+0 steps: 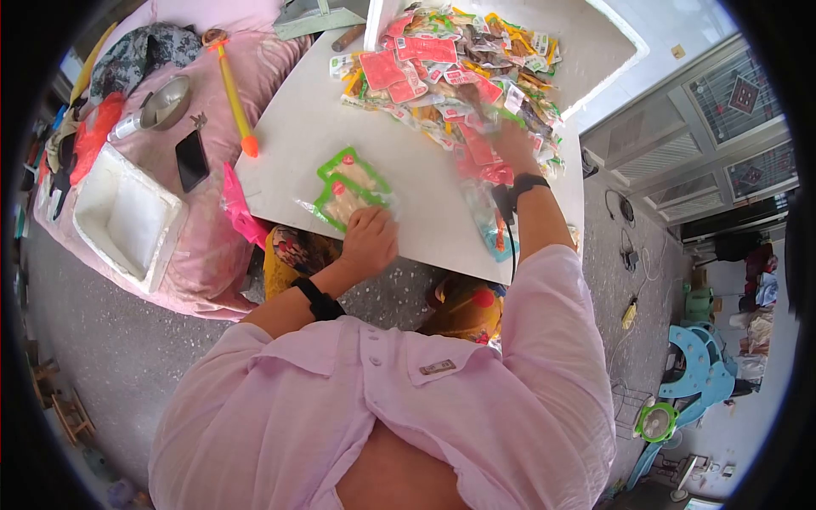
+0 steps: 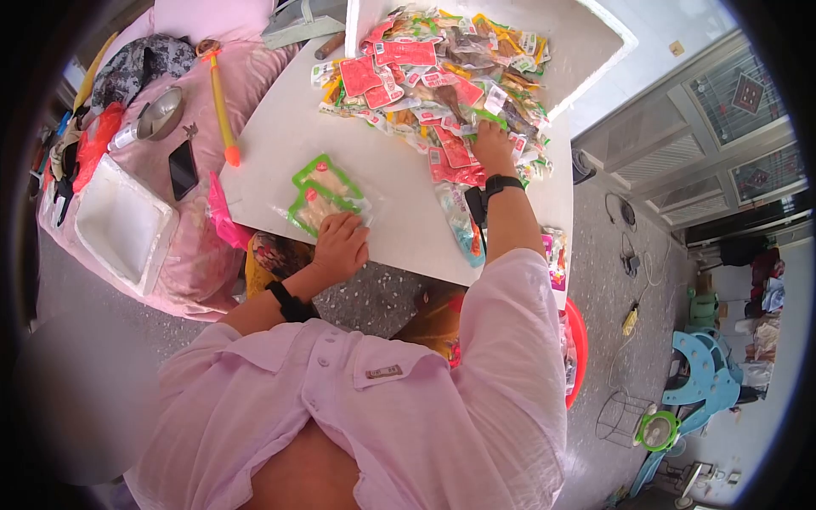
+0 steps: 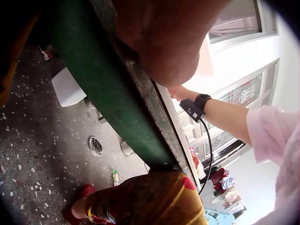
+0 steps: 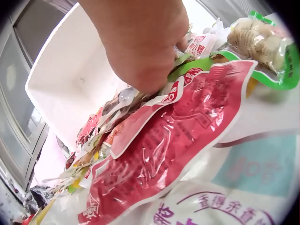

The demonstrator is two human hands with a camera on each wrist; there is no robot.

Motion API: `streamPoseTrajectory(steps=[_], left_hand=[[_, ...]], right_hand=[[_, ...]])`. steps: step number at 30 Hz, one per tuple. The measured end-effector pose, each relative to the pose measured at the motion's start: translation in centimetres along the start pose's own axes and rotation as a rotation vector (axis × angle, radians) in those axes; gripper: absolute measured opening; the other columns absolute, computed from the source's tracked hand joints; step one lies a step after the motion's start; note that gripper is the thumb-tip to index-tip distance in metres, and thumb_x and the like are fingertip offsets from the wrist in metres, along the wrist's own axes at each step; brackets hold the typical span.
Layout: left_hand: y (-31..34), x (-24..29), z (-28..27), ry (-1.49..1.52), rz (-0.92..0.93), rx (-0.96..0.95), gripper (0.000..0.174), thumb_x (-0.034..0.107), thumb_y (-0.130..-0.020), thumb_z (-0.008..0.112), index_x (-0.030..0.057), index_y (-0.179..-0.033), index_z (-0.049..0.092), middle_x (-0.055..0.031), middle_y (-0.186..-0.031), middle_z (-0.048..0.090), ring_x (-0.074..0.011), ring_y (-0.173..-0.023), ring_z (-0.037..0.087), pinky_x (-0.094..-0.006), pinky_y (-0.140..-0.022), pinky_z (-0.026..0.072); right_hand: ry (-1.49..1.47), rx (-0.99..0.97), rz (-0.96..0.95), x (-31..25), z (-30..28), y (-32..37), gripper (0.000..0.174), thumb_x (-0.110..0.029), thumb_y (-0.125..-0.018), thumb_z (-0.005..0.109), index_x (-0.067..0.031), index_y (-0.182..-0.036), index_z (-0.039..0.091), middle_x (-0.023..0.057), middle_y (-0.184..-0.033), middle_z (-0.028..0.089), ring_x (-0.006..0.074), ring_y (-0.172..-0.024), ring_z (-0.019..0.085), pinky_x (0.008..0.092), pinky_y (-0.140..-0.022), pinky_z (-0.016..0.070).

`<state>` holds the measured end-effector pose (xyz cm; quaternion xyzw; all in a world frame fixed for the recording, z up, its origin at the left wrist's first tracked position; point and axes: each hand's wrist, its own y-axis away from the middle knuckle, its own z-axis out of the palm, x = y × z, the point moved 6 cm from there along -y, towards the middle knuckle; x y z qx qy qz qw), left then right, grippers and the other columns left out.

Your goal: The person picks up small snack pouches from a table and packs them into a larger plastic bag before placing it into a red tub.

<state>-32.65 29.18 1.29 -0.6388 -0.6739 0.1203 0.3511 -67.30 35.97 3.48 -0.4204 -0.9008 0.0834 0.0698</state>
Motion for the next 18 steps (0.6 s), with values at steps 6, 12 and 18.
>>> streamPoseTrajectory(steps=[6,12,18], left_hand=[[0.4,-0.1,0.2,-0.011,0.030,0.047,0.025,0.012,-0.061,0.054,0.0042,-0.084,0.053,-0.0117,-0.094,0.049,-0.0287,-0.094,0.044,-0.0413,-0.081,0.0316],[0.2,0.2,0.0,-0.019,0.014,0.017,0.027,0.012,-0.061,0.054,0.0037,-0.087,0.052,-0.0116,-0.093,0.049,-0.0283,-0.093,0.044,-0.0409,-0.082,0.0314],[0.5,-0.1,0.2,-0.004,0.003,-0.001,0.031,0.013,-0.062,0.054,0.0029,-0.091,0.051,-0.0125,-0.095,0.050,-0.0282,-0.094,0.045,-0.0410,-0.083,0.0313]], right_hand=[[0.137,0.048,0.028,0.4,-1.1,0.5,0.017,-0.017,-0.075,0.042,-0.0074,-0.085,0.051,0.0112,-0.088,0.057,0.0276,-0.085,0.055,0.0421,-0.070,0.0434],[-0.033,0.142,0.101,1.8,-5.0,2.3,0.016,-0.016,-0.075,0.041,-0.0056,-0.079,0.052,0.0140,-0.079,0.057,0.0296,-0.076,0.055,0.0408,-0.068,0.0434],[-0.957,0.114,0.203,2.9,-5.3,8.3,0.012,-0.010,-0.076,0.048,-0.0022,-0.083,0.052,0.0107,-0.072,0.056,0.0210,-0.066,0.056,0.0314,-0.057,0.0456]])
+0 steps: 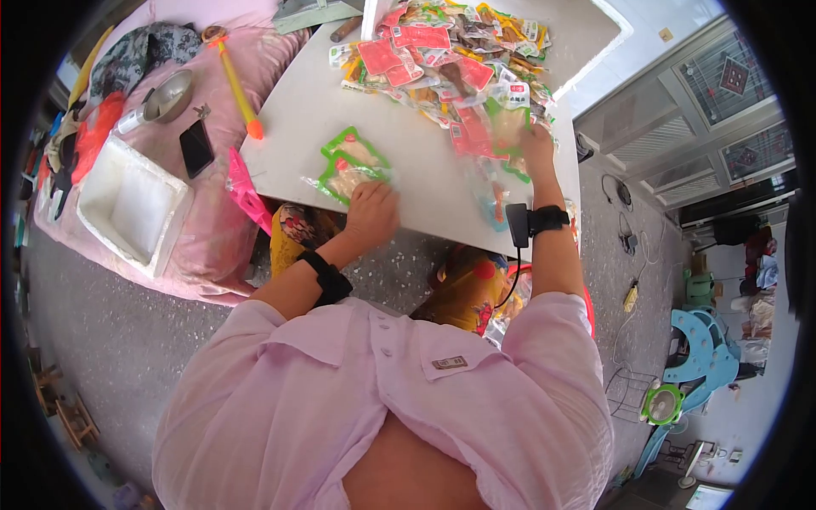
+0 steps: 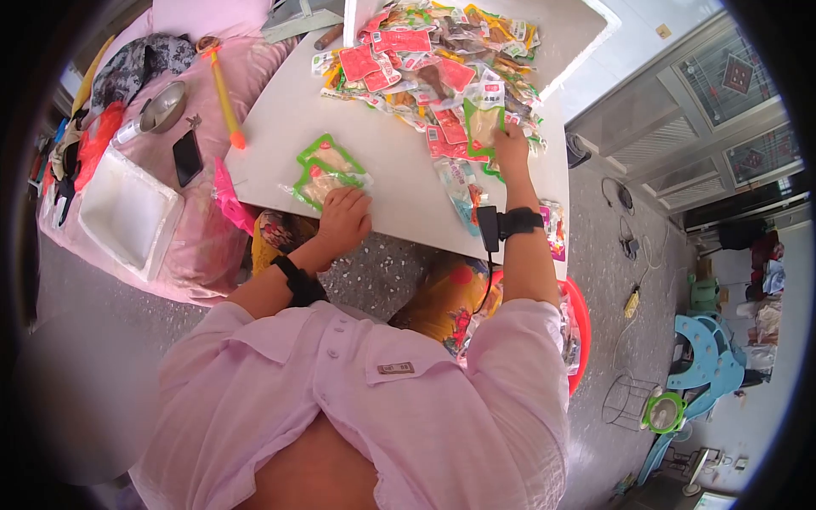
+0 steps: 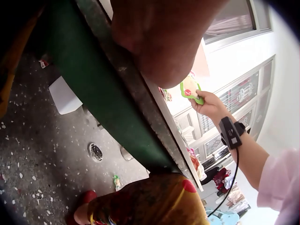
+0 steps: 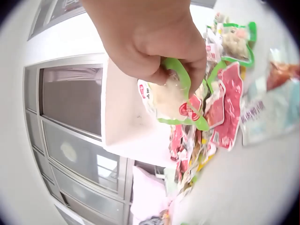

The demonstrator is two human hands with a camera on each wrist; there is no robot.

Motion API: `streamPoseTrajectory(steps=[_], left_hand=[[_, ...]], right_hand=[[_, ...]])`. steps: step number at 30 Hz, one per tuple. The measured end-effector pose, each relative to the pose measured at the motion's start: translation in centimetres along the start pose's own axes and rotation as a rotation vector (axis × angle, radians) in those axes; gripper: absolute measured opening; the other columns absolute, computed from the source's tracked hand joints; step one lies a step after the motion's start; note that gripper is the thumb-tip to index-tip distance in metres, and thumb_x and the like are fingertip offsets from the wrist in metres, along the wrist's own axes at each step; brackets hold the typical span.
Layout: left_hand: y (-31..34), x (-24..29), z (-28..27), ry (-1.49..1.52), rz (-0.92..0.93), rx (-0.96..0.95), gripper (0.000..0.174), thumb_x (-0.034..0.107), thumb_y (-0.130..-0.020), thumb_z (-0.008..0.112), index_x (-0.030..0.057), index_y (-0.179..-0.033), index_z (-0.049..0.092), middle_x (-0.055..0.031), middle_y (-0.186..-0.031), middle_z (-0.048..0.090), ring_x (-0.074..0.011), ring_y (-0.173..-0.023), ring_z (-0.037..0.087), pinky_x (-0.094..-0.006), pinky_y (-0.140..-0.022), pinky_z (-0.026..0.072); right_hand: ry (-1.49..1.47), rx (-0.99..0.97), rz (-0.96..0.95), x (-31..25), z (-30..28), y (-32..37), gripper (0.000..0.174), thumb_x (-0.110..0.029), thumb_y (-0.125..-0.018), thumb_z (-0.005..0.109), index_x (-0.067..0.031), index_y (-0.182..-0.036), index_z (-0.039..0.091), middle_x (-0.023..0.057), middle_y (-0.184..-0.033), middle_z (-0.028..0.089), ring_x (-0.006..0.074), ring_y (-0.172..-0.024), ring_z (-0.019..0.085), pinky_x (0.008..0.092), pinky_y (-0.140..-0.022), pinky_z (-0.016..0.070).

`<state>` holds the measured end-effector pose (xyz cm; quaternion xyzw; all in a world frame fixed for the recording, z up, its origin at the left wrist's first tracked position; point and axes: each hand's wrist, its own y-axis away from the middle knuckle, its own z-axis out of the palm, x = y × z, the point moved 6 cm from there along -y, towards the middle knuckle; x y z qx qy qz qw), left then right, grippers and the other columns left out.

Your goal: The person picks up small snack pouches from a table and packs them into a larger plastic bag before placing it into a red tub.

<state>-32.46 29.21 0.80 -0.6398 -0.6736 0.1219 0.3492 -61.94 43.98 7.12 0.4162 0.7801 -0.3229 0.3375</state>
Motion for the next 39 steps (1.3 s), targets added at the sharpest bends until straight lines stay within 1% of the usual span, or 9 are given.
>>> streamPoseTrajectory(steps=[5,9,12,15,24,27,30,34,39], left_hand=[[-0.2,0.0,-0.5,0.050,-0.038,-0.055,0.038,0.017,-0.065,0.056,0.0021,-0.100,0.047,-0.0135,-0.095,0.050,-0.0291,-0.092,0.045,-0.0375,-0.082,0.0328],[-1.2,1.0,-1.5,0.462,-0.292,-0.086,0.041,0.021,-0.071,0.057,0.0024,-0.106,0.045,-0.0110,-0.095,0.051,-0.0206,-0.088,0.049,-0.0305,-0.073,0.0391],[-1.7,3.7,-1.0,1.382,-0.646,-0.317,0.040,0.020,-0.073,0.056,0.0031,-0.108,0.044,-0.0067,-0.094,0.051,-0.0119,-0.081,0.048,-0.0266,-0.064,0.0412],[0.2,3.8,0.5,1.545,-0.864,-0.383,0.035,0.017,-0.074,0.053,0.0034,-0.105,0.046,-0.0041,-0.092,0.051,-0.0088,-0.080,0.047,-0.0253,-0.064,0.0408],[2.0,4.2,-0.5,0.845,-0.416,-0.972,0.031,0.016,-0.073,0.052,-0.0012,-0.099,0.049,-0.0055,-0.088,0.053,-0.0101,-0.082,0.047,-0.0254,-0.072,0.0384],[1.1,4.2,-1.0,0.884,-0.324,-0.803,0.031,0.019,-0.073,0.054,-0.0010,-0.096,0.049,-0.0076,-0.088,0.054,-0.0101,-0.082,0.047,-0.0260,-0.070,0.0389],[0.3,1.0,-1.3,0.651,-0.583,-0.404,0.030,0.023,-0.072,0.055,-0.0005,-0.090,0.050,-0.0089,-0.084,0.052,-0.0127,-0.080,0.049,-0.0278,-0.067,0.0402],[-0.8,1.7,-2.7,0.077,-0.176,-0.031,0.024,0.022,-0.064,0.057,0.0021,-0.076,0.050,-0.0126,-0.074,0.049,-0.0288,-0.071,0.050,-0.0380,-0.059,0.0426],[-0.1,0.6,-0.8,-0.070,-0.261,-0.246,0.021,0.019,-0.069,0.050,0.0020,-0.080,0.050,-0.0153,-0.080,0.049,-0.0320,-0.072,0.052,-0.0394,-0.063,0.0435]], right_hand=[[-0.985,-0.150,0.306,-3.2,3.4,8.7,0.004,-0.005,-0.079,0.049,-0.0032,-0.082,0.051,0.0045,-0.076,0.053,0.0140,-0.067,0.053,0.0306,-0.061,0.0466],[-1.190,-0.193,0.380,-4.6,6.7,13.7,0.005,-0.004,-0.080,0.047,-0.0023,-0.084,0.049,0.0073,-0.080,0.054,0.0170,-0.071,0.054,0.0332,-0.063,0.0473],[-1.254,-0.197,0.418,-7.0,8.3,17.6,0.005,-0.003,-0.080,0.046,-0.0012,-0.085,0.048,0.0088,-0.083,0.054,0.0184,-0.073,0.054,0.0339,-0.065,0.0472],[-1.205,-0.287,0.432,-4.4,10.6,19.8,0.005,-0.002,-0.080,0.045,-0.0008,-0.084,0.048,0.0093,-0.086,0.054,0.0191,-0.077,0.054,0.0337,-0.066,0.0471],[-1.083,-0.679,0.326,-4.1,5.7,21.4,0.024,-0.005,-0.076,0.052,0.0003,-0.100,0.049,0.0077,-0.094,0.055,0.0163,-0.084,0.055,0.0293,-0.074,0.0444],[-1.083,-0.632,0.370,-2.7,6.3,22.3,0.024,-0.005,-0.077,0.052,-0.0002,-0.100,0.049,0.0071,-0.092,0.056,0.0159,-0.082,0.055,0.0289,-0.073,0.0450],[-1.153,-0.428,0.388,-1.4,6.6,22.4,0.020,-0.006,-0.079,0.050,-0.0025,-0.099,0.050,0.0065,-0.090,0.056,0.0161,-0.080,0.056,0.0294,-0.068,0.0466],[-1.203,-0.190,0.481,0.7,6.9,22.1,0.015,-0.009,-0.081,0.047,-0.0063,-0.096,0.050,0.0053,-0.086,0.055,0.0163,-0.075,0.056,0.0299,-0.059,0.0484],[-1.174,-0.111,0.500,-0.3,7.5,21.7,0.017,-0.008,-0.081,0.046,-0.0073,-0.098,0.047,0.0046,-0.087,0.054,0.0164,-0.073,0.055,0.0311,-0.060,0.0473]])
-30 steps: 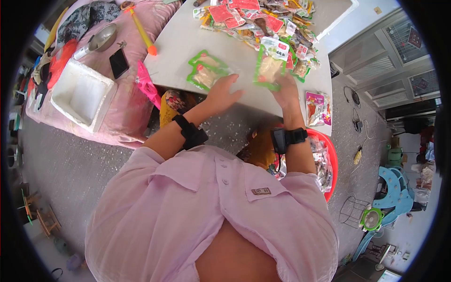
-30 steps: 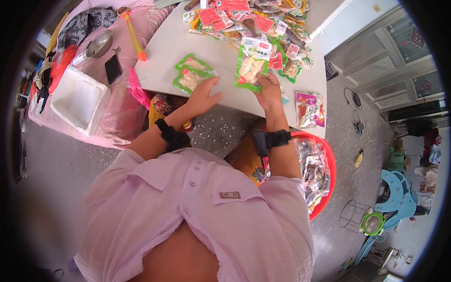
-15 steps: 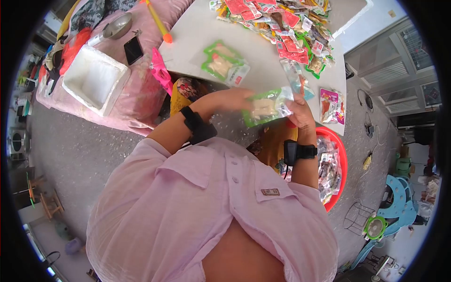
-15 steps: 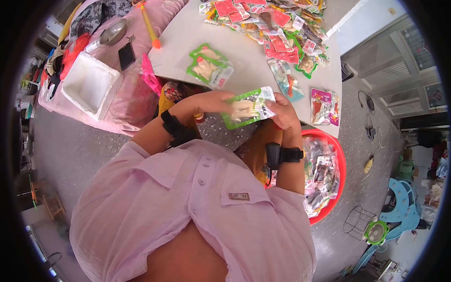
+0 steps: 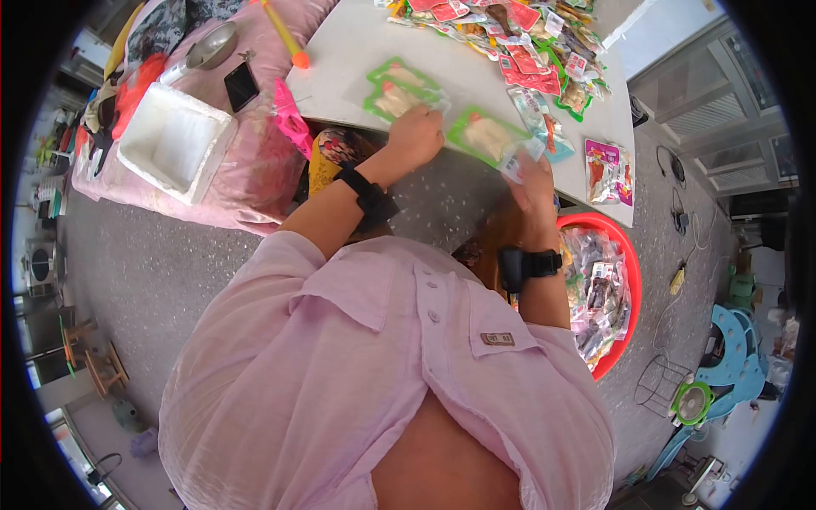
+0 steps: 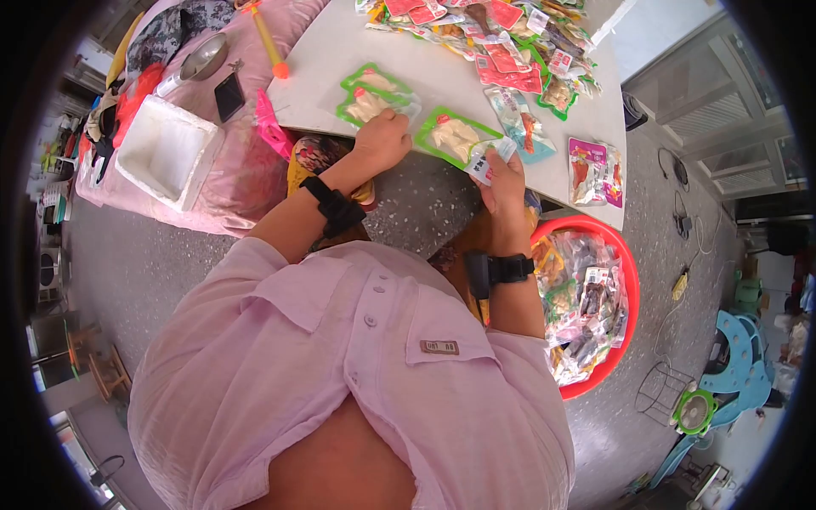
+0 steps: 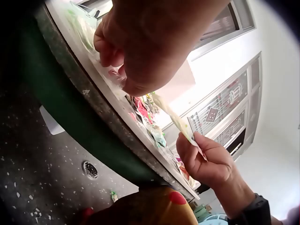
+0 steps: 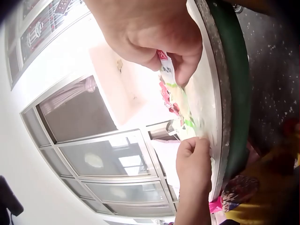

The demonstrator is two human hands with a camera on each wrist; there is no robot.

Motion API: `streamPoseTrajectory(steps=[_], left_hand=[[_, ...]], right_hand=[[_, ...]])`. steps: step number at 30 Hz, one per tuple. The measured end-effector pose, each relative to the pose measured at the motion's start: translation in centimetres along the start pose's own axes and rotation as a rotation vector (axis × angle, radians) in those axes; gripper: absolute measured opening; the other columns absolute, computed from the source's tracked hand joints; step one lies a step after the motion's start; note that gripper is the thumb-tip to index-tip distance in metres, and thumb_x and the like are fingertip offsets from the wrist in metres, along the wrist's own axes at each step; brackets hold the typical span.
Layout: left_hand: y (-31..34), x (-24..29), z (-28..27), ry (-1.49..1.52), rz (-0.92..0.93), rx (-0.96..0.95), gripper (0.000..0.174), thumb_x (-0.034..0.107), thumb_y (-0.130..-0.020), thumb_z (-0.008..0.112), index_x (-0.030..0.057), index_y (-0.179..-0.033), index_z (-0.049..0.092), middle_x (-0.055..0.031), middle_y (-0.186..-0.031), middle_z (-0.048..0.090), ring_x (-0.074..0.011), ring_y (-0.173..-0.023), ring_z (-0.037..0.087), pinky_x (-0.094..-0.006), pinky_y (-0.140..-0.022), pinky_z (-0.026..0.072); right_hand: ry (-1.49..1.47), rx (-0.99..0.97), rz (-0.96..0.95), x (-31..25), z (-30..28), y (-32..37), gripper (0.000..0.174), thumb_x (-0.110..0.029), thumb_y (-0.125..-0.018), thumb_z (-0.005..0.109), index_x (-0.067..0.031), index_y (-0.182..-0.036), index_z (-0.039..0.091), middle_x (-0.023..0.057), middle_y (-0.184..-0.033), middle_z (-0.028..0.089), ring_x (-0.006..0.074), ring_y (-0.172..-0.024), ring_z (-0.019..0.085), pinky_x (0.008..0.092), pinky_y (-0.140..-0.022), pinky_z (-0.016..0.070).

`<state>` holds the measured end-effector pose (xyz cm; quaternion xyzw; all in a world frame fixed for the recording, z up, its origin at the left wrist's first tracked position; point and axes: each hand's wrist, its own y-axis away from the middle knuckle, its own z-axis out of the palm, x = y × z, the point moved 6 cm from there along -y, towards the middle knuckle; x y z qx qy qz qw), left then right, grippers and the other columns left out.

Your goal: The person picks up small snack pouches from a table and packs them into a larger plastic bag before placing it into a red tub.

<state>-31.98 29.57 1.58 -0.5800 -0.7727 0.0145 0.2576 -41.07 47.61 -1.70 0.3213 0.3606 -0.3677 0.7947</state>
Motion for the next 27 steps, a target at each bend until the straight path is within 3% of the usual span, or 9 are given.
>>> streamPoseTrajectory(steps=[2,7,17,20,24,27], left_hand=[[0.1,-0.6,0.5,0.045,-0.054,-0.035,0.017,0.018,-0.070,0.049,0.0025,-0.078,0.050,-0.0159,-0.080,0.050,-0.0331,-0.072,0.052,-0.0402,-0.063,0.0435],[0.1,-1.4,0.4,0.158,-0.100,0.043,0.013,0.015,-0.071,0.045,0.0026,-0.071,0.050,-0.0165,-0.076,0.050,-0.0340,-0.070,0.050,-0.0434,-0.060,0.0408],[0.1,1.0,-1.5,-0.026,0.079,0.065,0.007,0.011,-0.069,0.046,0.0040,-0.069,0.047,-0.0126,-0.070,0.049,-0.0310,-0.064,0.052,-0.0399,-0.055,0.0434],[0.2,1.6,-1.8,-0.038,0.144,0.109,0.007,0.012,-0.068,0.048,0.0049,-0.068,0.049,-0.0110,-0.068,0.049,-0.0290,-0.062,0.052,-0.0389,-0.053,0.0434],[0.5,1.9,-2.0,0.008,0.154,0.151,0.007,0.013,-0.066,0.050,0.0062,-0.066,0.051,-0.0102,-0.067,0.049,-0.0283,-0.060,0.052,-0.0388,-0.051,0.0427],[1.1,2.0,-2.5,0.000,0.165,0.158,0.006,0.013,-0.065,0.051,0.0065,-0.066,0.051,-0.0101,-0.066,0.048,-0.0280,-0.059,0.052,-0.0383,-0.050,0.0425]], right_hand=[[0.035,0.017,0.031,0.2,0.2,-0.1,0.021,-0.008,-0.081,0.045,-0.0066,-0.102,0.045,0.0043,-0.090,0.052,0.0162,-0.079,0.053,0.0325,-0.067,0.0453],[0.079,0.018,0.064,0.5,1.3,-0.1,0.016,-0.009,-0.080,0.047,-0.0072,-0.096,0.048,0.0042,-0.085,0.054,0.0161,-0.072,0.055,0.0311,-0.059,0.0461],[-0.010,0.065,0.001,1.3,3.8,-1.4,0.017,-0.008,-0.082,0.045,-0.0056,-0.098,0.045,0.0068,-0.089,0.054,0.0195,-0.075,0.056,0.0345,-0.063,0.0475],[-0.124,-0.049,-0.007,2.6,5.7,-2.7,0.017,-0.008,-0.082,0.043,-0.0036,-0.098,0.044,0.0079,-0.092,0.053,0.0209,-0.077,0.056,0.0348,-0.064,0.0473],[0.386,-0.274,-0.040,3.2,8.4,-3.2,0.016,-0.009,-0.080,0.045,-0.0018,-0.094,0.044,0.0087,-0.087,0.055,0.0184,-0.072,0.056,0.0302,-0.061,0.0458],[0.681,-0.293,0.168,3.5,8.2,-3.4,0.012,-0.011,-0.079,0.048,-0.0022,-0.086,0.047,0.0086,-0.077,0.056,0.0147,-0.061,0.055,0.0242,-0.049,0.0433]])
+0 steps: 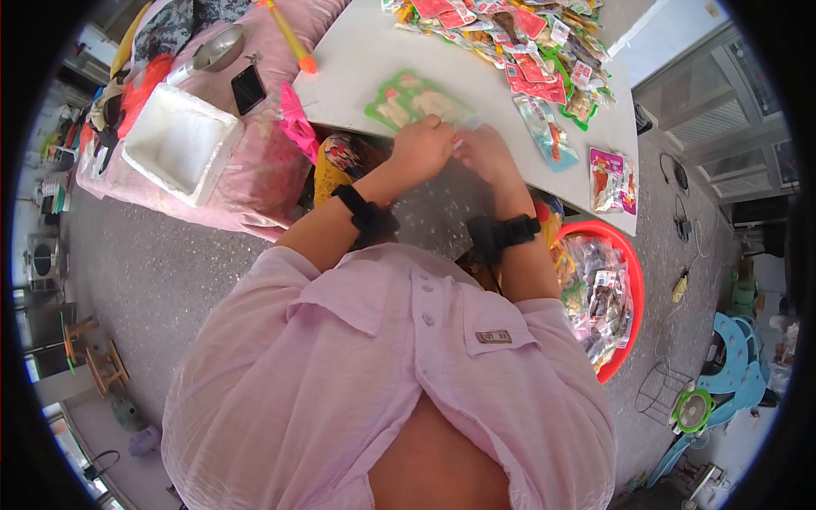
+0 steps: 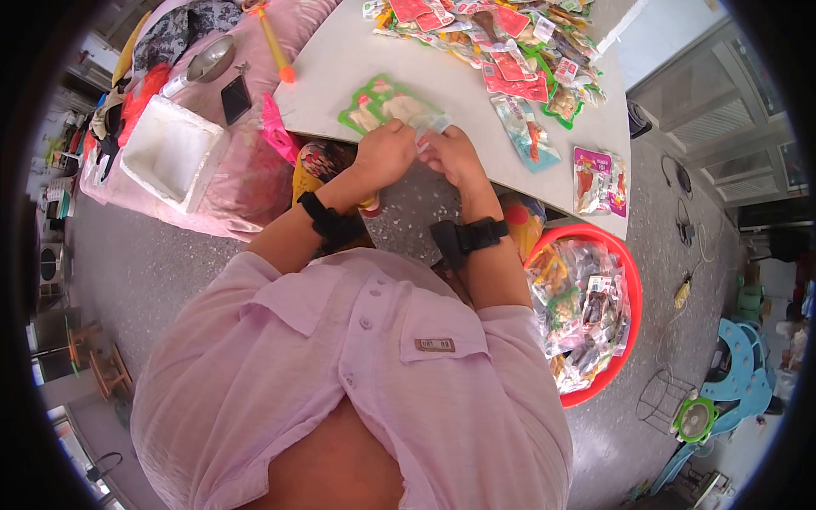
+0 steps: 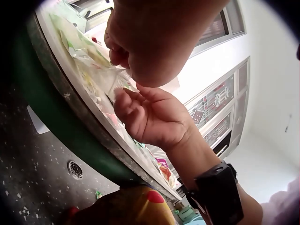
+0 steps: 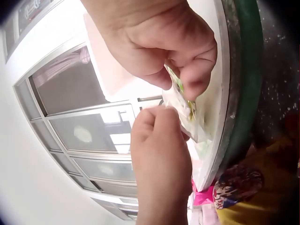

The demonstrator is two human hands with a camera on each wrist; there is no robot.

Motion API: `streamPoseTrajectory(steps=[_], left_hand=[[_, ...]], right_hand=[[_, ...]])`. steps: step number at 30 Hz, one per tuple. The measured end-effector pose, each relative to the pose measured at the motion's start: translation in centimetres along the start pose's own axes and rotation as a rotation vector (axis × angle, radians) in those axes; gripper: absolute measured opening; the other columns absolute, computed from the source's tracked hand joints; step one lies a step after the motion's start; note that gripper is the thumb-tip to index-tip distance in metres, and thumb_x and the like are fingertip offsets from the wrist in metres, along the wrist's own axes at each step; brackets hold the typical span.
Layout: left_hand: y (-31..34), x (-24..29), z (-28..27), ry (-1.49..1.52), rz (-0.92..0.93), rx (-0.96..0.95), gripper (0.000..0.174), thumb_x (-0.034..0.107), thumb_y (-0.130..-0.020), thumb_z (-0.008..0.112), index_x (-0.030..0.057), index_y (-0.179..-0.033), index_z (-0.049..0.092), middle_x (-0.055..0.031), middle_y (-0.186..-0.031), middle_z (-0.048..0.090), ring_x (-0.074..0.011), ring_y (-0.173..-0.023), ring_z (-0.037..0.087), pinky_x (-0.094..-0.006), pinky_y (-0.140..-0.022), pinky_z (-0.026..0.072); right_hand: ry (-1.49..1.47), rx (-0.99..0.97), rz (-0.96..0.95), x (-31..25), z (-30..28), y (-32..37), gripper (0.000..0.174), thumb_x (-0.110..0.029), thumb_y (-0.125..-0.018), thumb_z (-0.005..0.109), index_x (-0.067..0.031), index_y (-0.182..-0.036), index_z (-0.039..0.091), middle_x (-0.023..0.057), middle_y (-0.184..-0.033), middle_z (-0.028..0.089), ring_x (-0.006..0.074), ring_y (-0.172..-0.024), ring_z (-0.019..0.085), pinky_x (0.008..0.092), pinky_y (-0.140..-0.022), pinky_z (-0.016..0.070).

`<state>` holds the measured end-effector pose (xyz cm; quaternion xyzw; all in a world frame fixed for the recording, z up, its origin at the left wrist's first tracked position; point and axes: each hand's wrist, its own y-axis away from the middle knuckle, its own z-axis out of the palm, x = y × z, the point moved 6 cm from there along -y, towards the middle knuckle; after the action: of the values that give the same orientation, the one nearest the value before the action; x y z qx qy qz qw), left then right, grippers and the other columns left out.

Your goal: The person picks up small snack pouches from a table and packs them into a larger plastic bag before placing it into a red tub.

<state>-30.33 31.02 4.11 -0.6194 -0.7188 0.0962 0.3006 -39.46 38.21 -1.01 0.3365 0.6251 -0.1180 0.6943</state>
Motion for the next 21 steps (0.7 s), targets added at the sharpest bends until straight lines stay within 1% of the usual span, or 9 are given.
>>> streamPoseTrajectory(steps=[2,5,10,12,13,14,16,19,21], left_hand=[[0.2,0.0,-0.2,-0.017,0.027,0.003,0.006,0.012,-0.065,0.051,0.0064,-0.066,0.051,-0.0101,-0.066,0.048,-0.0277,-0.059,0.052,-0.0376,-0.050,0.0426],[0.7,0.0,-0.2,-0.024,0.069,0.015,0.006,0.012,-0.065,0.051,0.0063,-0.067,0.051,-0.0097,-0.067,0.048,-0.0271,-0.059,0.052,-0.0368,-0.050,0.0427],[1.0,0.1,-0.5,0.026,0.062,0.036,0.009,0.013,-0.065,0.053,0.0072,-0.072,0.055,-0.0087,-0.067,0.049,-0.0261,-0.060,0.052,-0.0367,-0.049,0.0419],[1.3,-0.4,-0.2,0.012,0.070,0.030,0.014,0.014,-0.065,0.054,0.0072,-0.077,0.055,-0.0081,-0.068,0.049,-0.0255,-0.062,0.052,-0.0364,-0.051,0.0418],[1.5,-0.6,-0.2,0.004,0.074,0.025,0.016,0.014,-0.065,0.054,0.0071,-0.079,0.055,-0.0078,-0.068,0.048,-0.0253,-0.063,0.051,-0.0363,-0.052,0.0418],[1.7,-0.6,-0.6,0.010,0.104,0.071,0.017,0.014,-0.064,0.055,0.0072,-0.080,0.055,-0.0082,-0.072,0.049,-0.0253,-0.068,0.051,-0.0363,-0.056,0.0415],[2.3,-0.3,-1.5,0.026,0.165,0.162,0.020,0.015,-0.063,0.056,0.0074,-0.082,0.055,-0.0090,-0.078,0.049,-0.0255,-0.077,0.050,-0.0362,-0.065,0.0410],[3.2,-0.1,-1.9,-0.034,0.198,0.150,0.031,0.015,-0.056,0.063,0.0094,-0.086,0.056,-0.0097,-0.095,0.047,-0.0261,-0.096,0.044,-0.0396,-0.081,0.0344],[3.9,-0.9,-0.5,-0.106,0.189,0.117,0.033,0.015,-0.056,0.063,0.0098,-0.087,0.056,-0.0097,-0.100,0.046,-0.0267,-0.101,0.041,-0.0417,-0.084,0.0319]], right_hand=[[-0.138,-0.036,0.084,0.7,-0.7,-0.4,0.009,-0.011,-0.077,0.050,-0.0030,-0.079,0.048,0.0079,-0.070,0.056,0.0122,-0.053,0.052,0.0204,-0.041,0.0395],[-0.458,0.055,0.048,1.1,-0.2,-0.3,0.005,-0.009,-0.075,0.051,-0.0041,-0.073,0.048,0.0062,-0.064,0.054,0.0102,-0.047,0.048,0.0181,-0.034,0.0334],[-0.171,0.138,-0.233,1.2,1.4,-2.2,0.002,-0.006,-0.074,0.050,-0.0047,-0.075,0.049,0.0042,-0.062,0.052,0.0096,-0.047,0.048,0.0180,-0.036,0.0338],[-0.154,0.106,-0.208,0.8,1.9,-2.1,0.002,-0.007,-0.074,0.049,-0.0049,-0.075,0.049,0.0037,-0.062,0.052,0.0094,-0.047,0.048,0.0179,-0.037,0.0337],[-0.229,0.066,-0.098,1.0,1.9,-1.9,0.003,-0.007,-0.074,0.049,-0.0050,-0.076,0.049,0.0035,-0.061,0.052,0.0092,-0.047,0.047,0.0179,-0.037,0.0336],[-0.304,0.026,0.013,1.1,2.1,-1.5,0.004,-0.007,-0.074,0.049,-0.0050,-0.076,0.049,0.0033,-0.061,0.051,0.0090,-0.047,0.047,0.0178,-0.037,0.0334],[-0.234,0.035,0.011,1.0,1.0,-1.1,0.007,-0.008,-0.074,0.049,-0.0041,-0.080,0.050,0.0034,-0.062,0.052,0.0086,-0.048,0.047,0.0175,-0.037,0.0330],[-0.184,0.090,-0.038,0.9,-1.1,-0.3,0.013,-0.010,-0.074,0.049,-0.0026,-0.085,0.050,0.0036,-0.065,0.052,0.0081,-0.049,0.047,0.0171,-0.037,0.0329],[-0.175,0.131,-0.064,0.9,-2.1,-0.1,0.016,-0.010,-0.074,0.050,-0.0018,-0.088,0.050,0.0039,-0.067,0.052,0.0081,-0.049,0.048,0.0171,-0.038,0.0331]])
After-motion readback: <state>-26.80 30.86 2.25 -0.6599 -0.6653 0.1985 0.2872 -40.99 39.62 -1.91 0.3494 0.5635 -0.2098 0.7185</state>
